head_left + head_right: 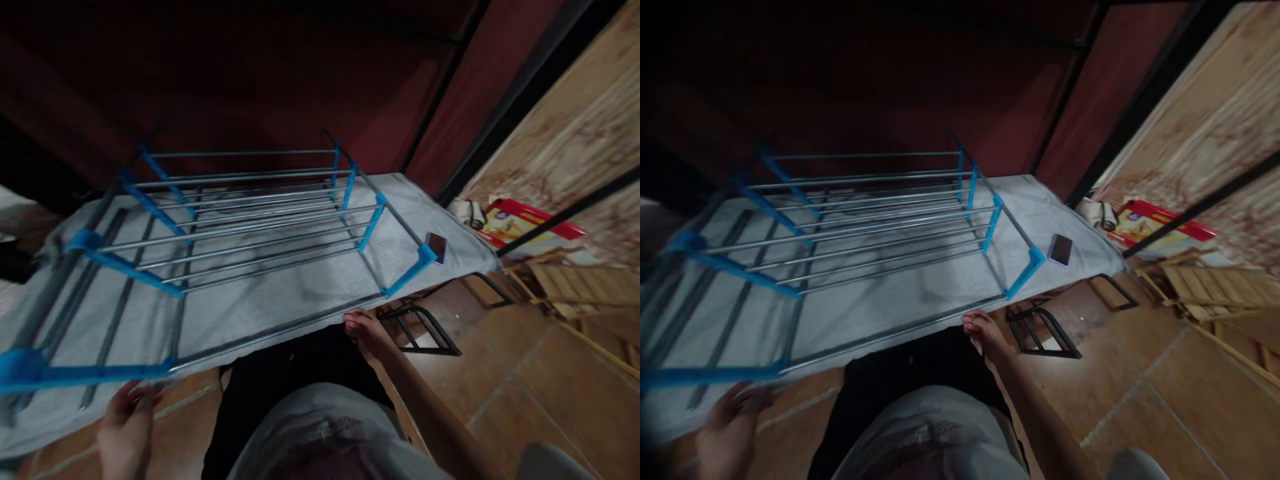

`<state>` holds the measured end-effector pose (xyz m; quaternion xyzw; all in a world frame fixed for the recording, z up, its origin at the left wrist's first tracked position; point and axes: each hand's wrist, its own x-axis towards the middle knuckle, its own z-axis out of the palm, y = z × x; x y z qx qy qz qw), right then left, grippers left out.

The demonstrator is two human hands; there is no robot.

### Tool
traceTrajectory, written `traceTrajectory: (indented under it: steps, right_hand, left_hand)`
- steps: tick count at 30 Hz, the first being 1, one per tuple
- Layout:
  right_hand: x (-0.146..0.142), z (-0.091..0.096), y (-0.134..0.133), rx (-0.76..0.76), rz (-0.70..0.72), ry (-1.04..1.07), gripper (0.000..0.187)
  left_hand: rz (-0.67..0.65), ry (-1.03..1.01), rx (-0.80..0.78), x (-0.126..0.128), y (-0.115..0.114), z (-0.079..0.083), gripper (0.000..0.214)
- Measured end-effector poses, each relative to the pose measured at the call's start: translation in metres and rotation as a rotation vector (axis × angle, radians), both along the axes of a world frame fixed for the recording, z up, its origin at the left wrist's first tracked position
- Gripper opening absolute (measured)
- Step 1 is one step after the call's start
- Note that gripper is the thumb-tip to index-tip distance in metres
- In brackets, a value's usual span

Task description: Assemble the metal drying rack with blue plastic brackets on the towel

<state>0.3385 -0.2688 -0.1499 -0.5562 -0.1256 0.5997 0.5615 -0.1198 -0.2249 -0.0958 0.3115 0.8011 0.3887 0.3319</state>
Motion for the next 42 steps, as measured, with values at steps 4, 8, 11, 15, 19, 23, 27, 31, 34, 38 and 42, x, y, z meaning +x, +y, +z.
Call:
traceTrajectory:
  steps: [4, 8, 11, 15, 19, 23, 27, 31, 34, 38, 42]
  right_hand:
    - [-0.024, -0.003, 0.006, 0.049, 0.127, 0.141, 0.033]
    - [-0.029, -0.016, 0.013, -0.003, 0.150, 0.235, 0.027]
    - [-0.033, -0.020, 0.018, -0.023, 0.157, 0.207, 0.026]
    - [-0.037, -0.019, 0.025, -0.026, 0.124, 0.162, 0.029]
    - [-0.036, -0.020, 0.027, -0.024, 0.083, 0.167, 0.033]
    - [-0.039, -0.019, 0.030, -0.007, 0.086, 0.163, 0.036]
    - [-0.046, -0.017, 0.034, -0.009, 0.068, 0.129, 0.036]
    - [-0.048, -0.018, 0.035, -0.006, 0.083, 0.110, 0.039]
    - [-0.046, -0.021, 0.035, -0.031, 0.086, 0.092, 0.036]
    - [-0.044, -0.022, 0.036, -0.051, 0.116, 0.091, 0.031]
    - [-0.041, -0.020, 0.036, -0.080, 0.222, 0.117, 0.034]
  left_hand:
    - [-0.153, 0.224, 0.248, -0.011, -0.009, -0.024, 0.029]
    - [-0.209, 0.315, 0.301, -0.014, 0.002, -0.037, 0.027]
    - [-0.249, 0.325, 0.302, -0.011, 0.007, -0.044, 0.027]
    - [-0.245, 0.333, 0.299, -0.010, 0.010, -0.050, 0.034]
    - [-0.230, 0.352, 0.277, -0.013, 0.013, -0.049, 0.032]
    - [-0.225, 0.363, 0.249, -0.014, 0.022, -0.044, 0.035]
    - [-0.224, 0.367, 0.219, -0.017, 0.030, -0.043, 0.036]
    - [-0.224, 0.371, 0.207, -0.021, 0.032, -0.044, 0.035]
    - [-0.230, 0.364, 0.203, -0.022, 0.033, -0.044, 0.035]
    - [-0.250, 0.344, 0.225, -0.022, 0.035, -0.044, 0.033]
    - [-0.297, 0.211, 0.292, -0.031, 0.036, -0.044, 0.031]
